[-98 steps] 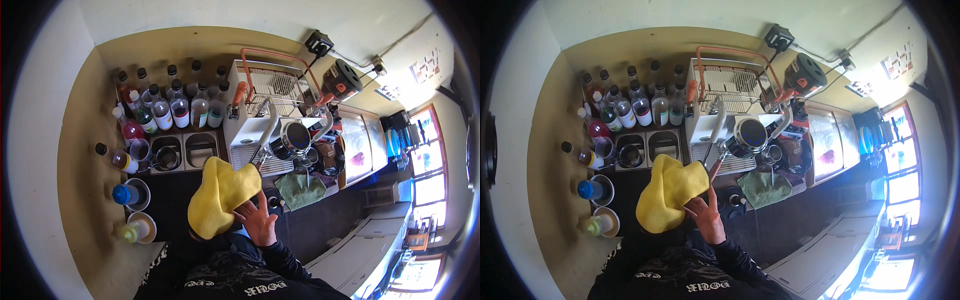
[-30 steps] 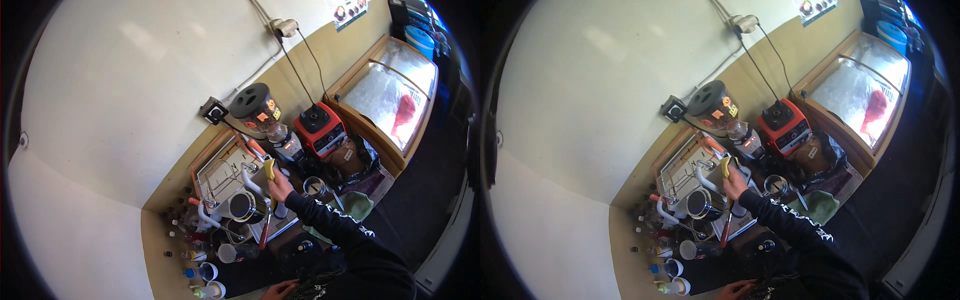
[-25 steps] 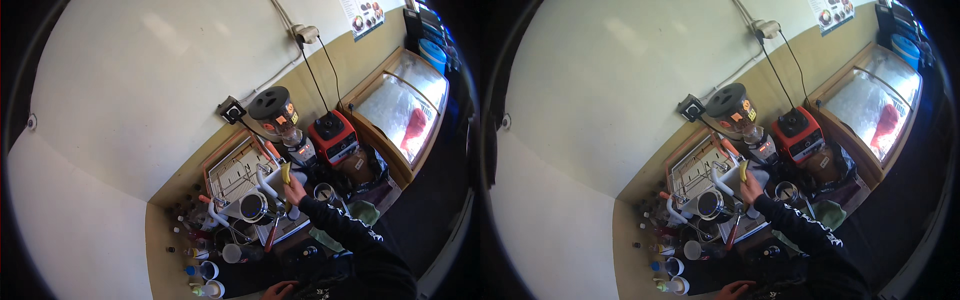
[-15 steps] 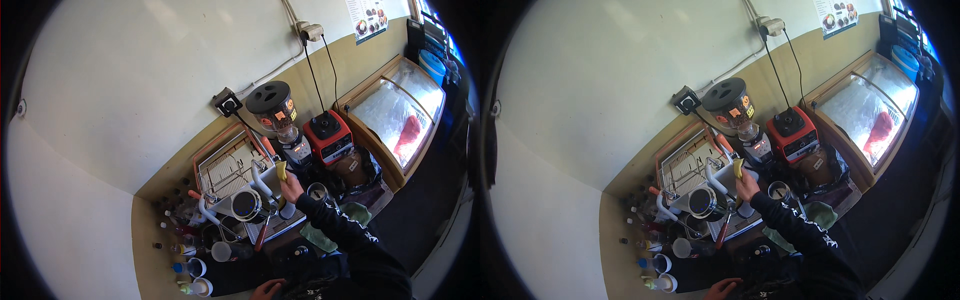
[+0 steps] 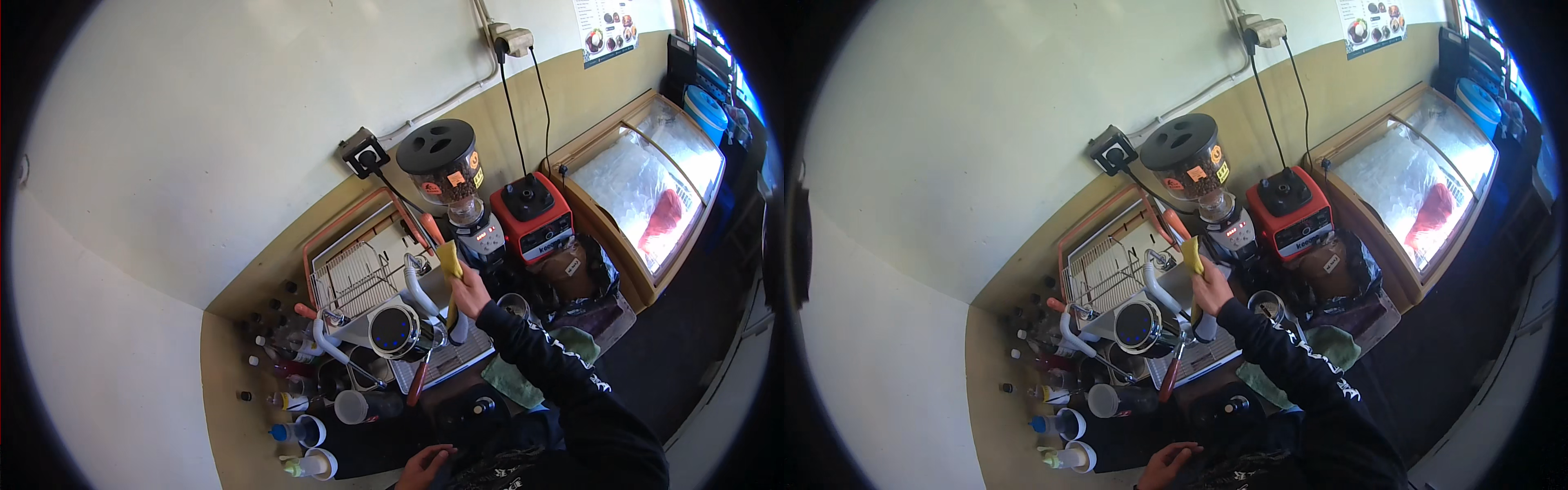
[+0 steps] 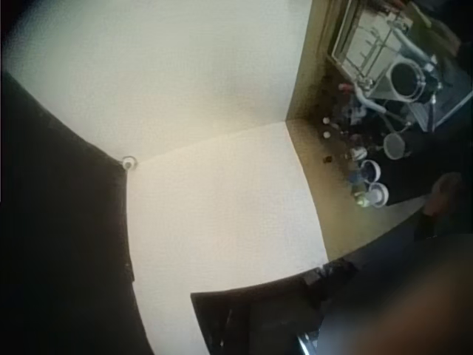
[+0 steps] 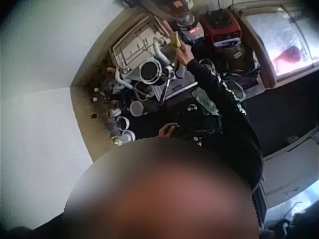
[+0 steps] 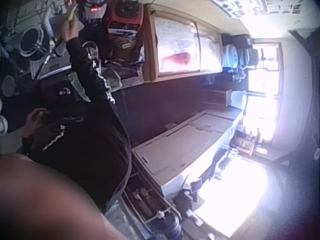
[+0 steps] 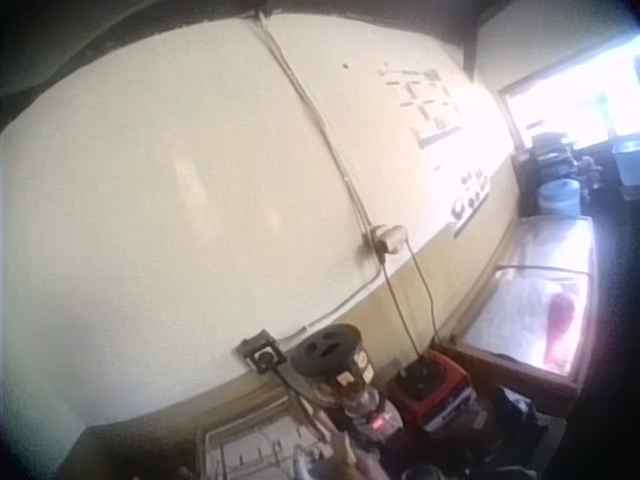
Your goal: Cleaning a service counter and then wiping down an espresso machine.
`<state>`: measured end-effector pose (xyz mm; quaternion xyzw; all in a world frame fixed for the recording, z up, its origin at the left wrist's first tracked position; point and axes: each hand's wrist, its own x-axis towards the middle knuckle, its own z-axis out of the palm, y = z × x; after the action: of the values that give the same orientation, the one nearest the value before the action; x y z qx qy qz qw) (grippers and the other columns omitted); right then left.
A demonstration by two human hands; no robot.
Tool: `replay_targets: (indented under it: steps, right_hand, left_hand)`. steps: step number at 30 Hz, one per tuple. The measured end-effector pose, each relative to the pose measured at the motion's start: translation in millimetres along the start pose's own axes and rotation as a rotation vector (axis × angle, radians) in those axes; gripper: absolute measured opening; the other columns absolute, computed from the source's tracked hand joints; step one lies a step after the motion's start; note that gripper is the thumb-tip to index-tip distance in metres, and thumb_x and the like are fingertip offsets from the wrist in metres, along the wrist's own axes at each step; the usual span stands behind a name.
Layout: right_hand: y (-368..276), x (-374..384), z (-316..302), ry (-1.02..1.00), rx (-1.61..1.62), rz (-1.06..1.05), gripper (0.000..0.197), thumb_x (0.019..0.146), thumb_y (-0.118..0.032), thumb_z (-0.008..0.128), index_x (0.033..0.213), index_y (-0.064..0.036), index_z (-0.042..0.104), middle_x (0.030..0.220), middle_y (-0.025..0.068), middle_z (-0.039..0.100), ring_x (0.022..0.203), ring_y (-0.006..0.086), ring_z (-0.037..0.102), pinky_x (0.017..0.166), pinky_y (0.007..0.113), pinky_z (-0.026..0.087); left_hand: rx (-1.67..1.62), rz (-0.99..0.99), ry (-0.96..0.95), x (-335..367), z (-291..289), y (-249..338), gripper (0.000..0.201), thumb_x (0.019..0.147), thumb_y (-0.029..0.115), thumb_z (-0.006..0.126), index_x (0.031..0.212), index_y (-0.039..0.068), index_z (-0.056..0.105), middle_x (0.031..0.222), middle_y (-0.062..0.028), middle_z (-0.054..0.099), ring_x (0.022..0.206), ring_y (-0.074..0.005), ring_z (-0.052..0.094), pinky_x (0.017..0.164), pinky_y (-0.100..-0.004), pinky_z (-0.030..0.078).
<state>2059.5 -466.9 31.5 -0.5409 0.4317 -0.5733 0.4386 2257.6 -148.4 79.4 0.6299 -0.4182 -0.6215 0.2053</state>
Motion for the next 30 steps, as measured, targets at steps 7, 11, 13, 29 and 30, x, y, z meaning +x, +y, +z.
replay_targets:
  steps: [7, 11, 13, 29, 30]
  right_hand:
    - [-1, -19, 5, 0.059, 0.094, 0.029, 0.03, 0.094, -0.012, 0.046, 0.122, -0.0015, 0.051, 0.092, 0.0129, 0.059, 0.084, 0.0204, 0.058, 0.077, 0.034, 0.046]
    - [-4, 3, 3, -0.008, 0.099, 0.1, 0.027, 0.098, -0.024, 0.048, 0.112, -0.0014, 0.053, 0.082, 0.0079, 0.056, 0.078, 0.0163, 0.053, 0.073, 0.035, 0.045]
    - [12, -7, 10, 0.009, 0.087, 0.136, 0.031, 0.099, -0.03, 0.048, 0.112, -0.0013, 0.053, 0.08, 0.0076, 0.055, 0.077, 0.0164, 0.053, 0.071, 0.033, 0.044]
    - [-120, -104, -39, -0.019, 1.009, 0.307, 0.045, 0.101, -0.03, 0.047, 0.137, -0.0026, 0.043, 0.127, 0.0098, 0.056, 0.117, 0.0204, 0.055, 0.097, 0.031, 0.043]
    - [-80, -126, -45, 0.117, 0.577, 0.218, 0.051, 0.101, -0.035, 0.042, 0.14, -0.0029, 0.038, 0.132, 0.0136, 0.052, 0.12, 0.0273, 0.054, 0.102, 0.036, 0.042]
  left_hand:
    - [0.038, 0.058, 0.057, 13, -3, 3, 0.029, 0.099, 0.023, 0.053, 0.116, 0.002, 0.062, 0.106, -0.0096, 0.067, 0.102, -0.0199, 0.06, 0.092, -0.031, 0.046]
    - [-0.053, 0.072, 0.016, 10, -1, 12, 0.028, 0.099, 0.023, 0.053, 0.116, 0.002, 0.062, 0.107, -0.0094, 0.067, 0.101, -0.0197, 0.06, 0.093, -0.031, 0.045]
    - [-0.018, 0.101, 0.024, 16, -6, -1, 0.028, 0.099, 0.022, 0.053, 0.116, 0.002, 0.062, 0.107, -0.0093, 0.067, 0.101, -0.0194, 0.06, 0.093, -0.0308, 0.045]
    - [-0.596, 0.229, -0.257, 34, -20, 4, 0.049, 0.096, 0.028, 0.058, 0.139, 0.008, 0.044, 0.144, -0.0165, 0.043, 0.133, -0.0298, 0.042, 0.109, -0.0392, 0.034]
    - [-0.59, 0.228, -0.291, 42, -14, 16, 0.049, 0.096, 0.028, 0.058, 0.139, 0.008, 0.044, 0.144, -0.0165, 0.043, 0.133, -0.0298, 0.042, 0.109, -0.0392, 0.034]
